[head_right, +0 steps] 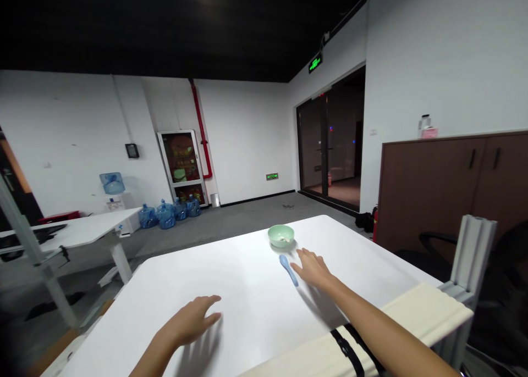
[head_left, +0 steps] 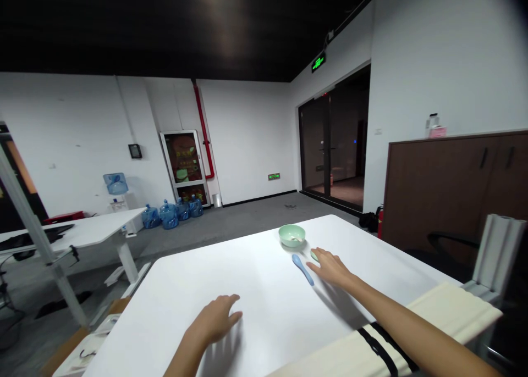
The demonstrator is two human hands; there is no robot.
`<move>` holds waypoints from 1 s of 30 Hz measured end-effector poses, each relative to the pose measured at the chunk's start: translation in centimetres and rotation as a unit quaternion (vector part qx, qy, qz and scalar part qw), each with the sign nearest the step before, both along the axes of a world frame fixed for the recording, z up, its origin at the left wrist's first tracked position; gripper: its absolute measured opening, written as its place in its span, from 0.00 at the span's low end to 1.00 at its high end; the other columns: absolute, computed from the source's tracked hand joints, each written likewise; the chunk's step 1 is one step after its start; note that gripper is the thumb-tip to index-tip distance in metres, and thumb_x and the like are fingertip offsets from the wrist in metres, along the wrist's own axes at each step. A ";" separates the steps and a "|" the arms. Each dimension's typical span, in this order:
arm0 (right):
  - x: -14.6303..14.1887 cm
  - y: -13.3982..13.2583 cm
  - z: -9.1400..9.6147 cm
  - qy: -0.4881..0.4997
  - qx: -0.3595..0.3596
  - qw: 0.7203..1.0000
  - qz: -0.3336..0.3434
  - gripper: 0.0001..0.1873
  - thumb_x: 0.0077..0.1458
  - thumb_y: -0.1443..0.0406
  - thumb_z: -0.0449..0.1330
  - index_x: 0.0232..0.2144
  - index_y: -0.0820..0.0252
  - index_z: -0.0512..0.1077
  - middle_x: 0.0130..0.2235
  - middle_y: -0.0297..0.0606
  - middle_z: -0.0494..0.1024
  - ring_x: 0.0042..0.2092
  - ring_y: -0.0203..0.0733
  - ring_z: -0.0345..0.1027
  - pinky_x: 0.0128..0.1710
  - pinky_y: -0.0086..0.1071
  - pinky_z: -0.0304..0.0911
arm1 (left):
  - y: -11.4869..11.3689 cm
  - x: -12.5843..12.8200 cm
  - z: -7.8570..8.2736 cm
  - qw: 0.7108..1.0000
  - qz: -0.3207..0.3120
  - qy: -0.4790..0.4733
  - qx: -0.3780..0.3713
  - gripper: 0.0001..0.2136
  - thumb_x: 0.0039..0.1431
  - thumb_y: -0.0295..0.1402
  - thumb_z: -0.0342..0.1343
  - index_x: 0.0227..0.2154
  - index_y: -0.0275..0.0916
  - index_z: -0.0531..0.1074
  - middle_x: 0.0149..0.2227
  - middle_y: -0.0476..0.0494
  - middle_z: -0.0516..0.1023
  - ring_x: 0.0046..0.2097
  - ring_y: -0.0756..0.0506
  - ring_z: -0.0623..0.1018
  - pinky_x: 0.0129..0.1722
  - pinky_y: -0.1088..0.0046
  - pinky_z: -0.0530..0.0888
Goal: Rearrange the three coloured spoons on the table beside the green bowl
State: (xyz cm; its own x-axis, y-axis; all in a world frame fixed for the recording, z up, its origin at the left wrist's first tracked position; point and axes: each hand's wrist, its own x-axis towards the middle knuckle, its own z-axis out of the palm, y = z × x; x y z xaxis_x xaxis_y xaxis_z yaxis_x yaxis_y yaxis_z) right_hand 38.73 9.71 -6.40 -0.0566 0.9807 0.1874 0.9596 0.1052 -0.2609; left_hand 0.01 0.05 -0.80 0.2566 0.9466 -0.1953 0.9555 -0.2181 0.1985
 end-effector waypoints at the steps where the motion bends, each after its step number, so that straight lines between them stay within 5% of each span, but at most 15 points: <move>1: 0.0 -0.1 0.1 0.000 0.001 1.000 0.000 0.34 0.60 0.46 0.45 0.61 0.57 0.60 0.63 0.51 0.61 0.63 0.54 0.54 0.56 0.44 0.52 | 0.0 0.0 0.0 1.000 0.000 0.000 0.000 0.28 0.60 0.49 0.43 0.60 0.44 0.62 0.59 0.39 0.69 0.58 0.38 0.70 0.56 0.60 0.66; 10: -0.2 0.5 2.0 0.023 0.030 0.999 0.008 0.27 0.61 0.50 0.46 0.53 0.60 0.68 0.51 0.49 0.74 0.52 0.50 0.67 0.47 0.35 0.57 | -0.1 -0.1 0.0 1.000 0.005 -0.007 0.001 0.27 0.60 0.49 0.44 0.60 0.45 0.62 0.59 0.39 0.70 0.57 0.38 0.71 0.55 0.60 0.66; 21: -0.3 8.0 6.9 0.013 0.031 0.998 -0.053 0.27 0.58 0.53 0.49 0.51 0.62 0.71 0.49 0.51 0.76 0.51 0.51 0.69 0.46 0.36 0.59 | 0.2 -0.3 -0.1 1.000 0.014 -0.008 0.001 0.27 0.59 0.48 0.44 0.59 0.45 0.63 0.58 0.40 0.71 0.56 0.37 0.71 0.55 0.59 0.67; 30: -1.4 12.7 5.9 -0.007 -0.027 0.997 -0.076 0.23 0.54 0.53 0.53 0.42 0.61 0.77 0.45 0.50 0.78 0.47 0.51 0.72 0.40 0.35 0.61 | 0.2 0.0 0.4 1.000 0.021 -0.010 0.000 0.27 0.59 0.48 0.44 0.59 0.46 0.63 0.57 0.41 0.71 0.56 0.37 0.72 0.55 0.59 0.66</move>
State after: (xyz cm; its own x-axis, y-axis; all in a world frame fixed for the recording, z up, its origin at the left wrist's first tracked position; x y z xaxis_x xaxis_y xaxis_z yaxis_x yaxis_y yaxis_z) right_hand 37.29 22.38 -0.53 0.0911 0.9866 0.1351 0.9668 -0.0551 -0.2494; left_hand 0.04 0.28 -0.45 0.2201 0.9567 -0.1903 0.9598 -0.1777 0.2171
